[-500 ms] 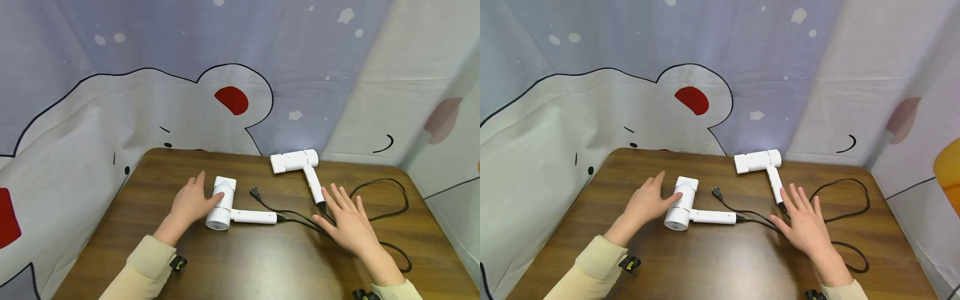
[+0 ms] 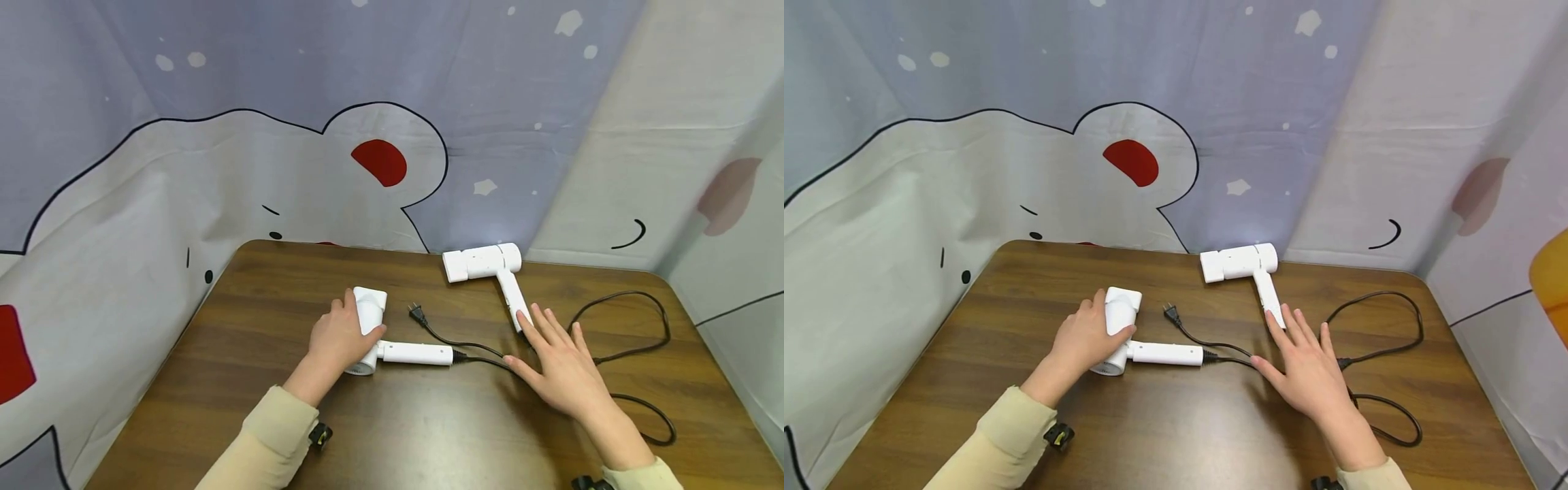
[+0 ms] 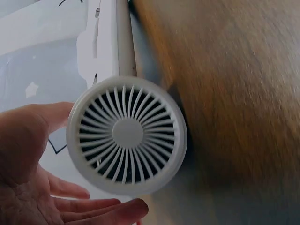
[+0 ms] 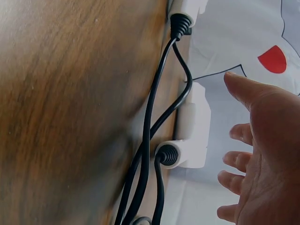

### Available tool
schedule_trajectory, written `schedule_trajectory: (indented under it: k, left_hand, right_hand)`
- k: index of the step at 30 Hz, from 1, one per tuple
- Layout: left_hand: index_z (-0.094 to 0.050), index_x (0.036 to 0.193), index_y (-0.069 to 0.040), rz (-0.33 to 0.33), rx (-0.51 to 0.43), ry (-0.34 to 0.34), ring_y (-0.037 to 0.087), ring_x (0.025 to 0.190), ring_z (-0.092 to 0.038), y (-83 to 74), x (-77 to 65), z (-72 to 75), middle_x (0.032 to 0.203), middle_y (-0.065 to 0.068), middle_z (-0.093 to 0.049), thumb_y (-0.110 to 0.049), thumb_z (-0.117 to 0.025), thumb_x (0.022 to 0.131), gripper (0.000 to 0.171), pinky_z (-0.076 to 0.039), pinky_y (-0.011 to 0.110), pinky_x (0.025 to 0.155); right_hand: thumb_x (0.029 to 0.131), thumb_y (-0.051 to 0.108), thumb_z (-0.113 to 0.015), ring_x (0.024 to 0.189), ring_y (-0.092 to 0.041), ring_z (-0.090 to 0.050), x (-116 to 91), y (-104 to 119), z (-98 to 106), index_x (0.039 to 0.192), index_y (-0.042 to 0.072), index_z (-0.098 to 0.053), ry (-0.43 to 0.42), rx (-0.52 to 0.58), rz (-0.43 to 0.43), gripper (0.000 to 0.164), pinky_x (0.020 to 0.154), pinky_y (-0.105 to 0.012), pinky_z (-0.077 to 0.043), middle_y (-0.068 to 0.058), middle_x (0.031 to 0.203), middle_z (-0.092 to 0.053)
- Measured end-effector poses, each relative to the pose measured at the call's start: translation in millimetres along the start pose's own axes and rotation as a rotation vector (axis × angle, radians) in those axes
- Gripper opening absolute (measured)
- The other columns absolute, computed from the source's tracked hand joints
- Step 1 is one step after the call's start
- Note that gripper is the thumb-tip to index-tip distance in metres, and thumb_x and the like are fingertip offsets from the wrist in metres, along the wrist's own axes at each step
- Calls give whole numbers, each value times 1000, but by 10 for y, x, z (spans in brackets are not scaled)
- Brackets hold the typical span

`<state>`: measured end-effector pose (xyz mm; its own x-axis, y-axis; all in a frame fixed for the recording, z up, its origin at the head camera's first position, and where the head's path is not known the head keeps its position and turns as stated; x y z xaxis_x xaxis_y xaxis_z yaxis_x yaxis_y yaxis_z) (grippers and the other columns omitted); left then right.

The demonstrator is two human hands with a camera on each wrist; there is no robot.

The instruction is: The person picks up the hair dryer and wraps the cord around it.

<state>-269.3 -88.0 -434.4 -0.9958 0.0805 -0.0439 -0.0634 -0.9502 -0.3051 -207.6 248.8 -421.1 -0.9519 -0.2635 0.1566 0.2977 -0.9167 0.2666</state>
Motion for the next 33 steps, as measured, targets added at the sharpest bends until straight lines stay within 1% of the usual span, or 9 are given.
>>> schedule_trajectory:
  k: [5, 9, 11, 16, 22, 25, 28, 31, 33]
  left_hand:
    - [-35, 156, 14, 17, 12, 0, 46, 102, -72, -33, 14, -62, 141, 36, -55, -53, -74, 96, 98, -61, 53, 85]
    - [-40, 150, 15, 35, 15, 0, 44, 98, -72, -52, 26, -106, 141, 36, -55, -50, -77, 95, 93, -62, 52, 81]
    - [-43, 146, 15, 43, 13, -5, 43, 95, -73, -66, 26, -119, 138, 35, -56, -48, -78, 95, 90, -62, 51, 78]
    - [-47, 141, 15, 58, 7, -24, 42, 90, -73, -90, 38, -122, 129, 33, -60, -46, -81, 93, 85, -63, 50, 74]
    - [-51, 137, 13, 70, -1, -61, 43, 88, -73, -69, 46, -96, 121, 29, -64, -47, -84, 90, 82, -62, 51, 73]
    - [-53, 135, 12, 63, -1, -84, 44, 88, -73, -55, 49, -81, 117, 28, -65, -46, -85, 89, 81, -61, 53, 73]
    - [-53, 135, 11, 51, -7, -114, 46, 89, -73, -41, 50, -57, 117, 28, -65, -45, -86, 88, 81, -61, 54, 73]
    - [-55, 133, 10, 34, -19, -167, 46, 87, -72, -24, 43, 3, 114, 26, -66, -44, -88, 85, 79, -61, 54, 72]
    - [-56, 130, 9, 17, -28, -220, 45, 84, -72, -27, 33, 67, 109, 25, -66, -42, -89, 84, 76, -60, 54, 70]
  right_hand:
    - [101, 53, -69, 157, -48, -29, 8, 57, -33, 164, 9, -43, 11, -3, -1, 81, 122, -76, -11, -25, 171, -31]
    - [101, 52, -70, 157, -47, -29, 13, 84, -70, 163, 8, -43, 30, -9, -2, 81, 122, -76, -13, -24, 171, -31]
    - [101, 52, -70, 157, -47, -29, 15, 96, -83, 163, 8, -44, 35, -11, 1, 80, 121, -76, -14, -23, 171, -31]
    - [102, 53, -69, 157, -46, -29, 21, 130, -109, 163, 10, -44, 37, -19, 14, 79, 122, -76, -13, -23, 170, -33]
    - [101, 52, -69, 156, -46, -31, 41, 187, -119, 163, 10, -45, 25, -25, 36, 78, 123, -75, -13, -23, 170, -34]
    - [101, 53, -69, 156, -46, -32, 60, 222, -139, 163, 11, -44, 27, -22, 48, 79, 123, -74, -11, -22, 171, -33]
    - [101, 52, -69, 156, -46, -33, 84, 285, -143, 164, 11, -44, 33, -10, 60, 79, 123, -73, -12, -21, 171, -33]
    - [101, 51, -70, 156, -45, -33, 117, 373, -135, 163, 11, -45, 32, 5, 82, 78, 124, -73, -13, -20, 171, -34]
    - [100, 49, -71, 157, -44, -32, 143, 449, -123, 163, 11, -45, 36, 25, 97, 78, 124, -73, -14, -20, 171, -34]
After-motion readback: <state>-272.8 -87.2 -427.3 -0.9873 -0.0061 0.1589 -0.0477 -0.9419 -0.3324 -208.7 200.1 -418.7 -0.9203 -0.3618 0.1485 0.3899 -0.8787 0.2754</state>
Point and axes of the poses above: each hand's wrist, its own x-axis towards the middle knuckle, its own z-axis out of the back of the hand, y = z × x, the point moved 10 cm from there along x, towards the middle knuckle
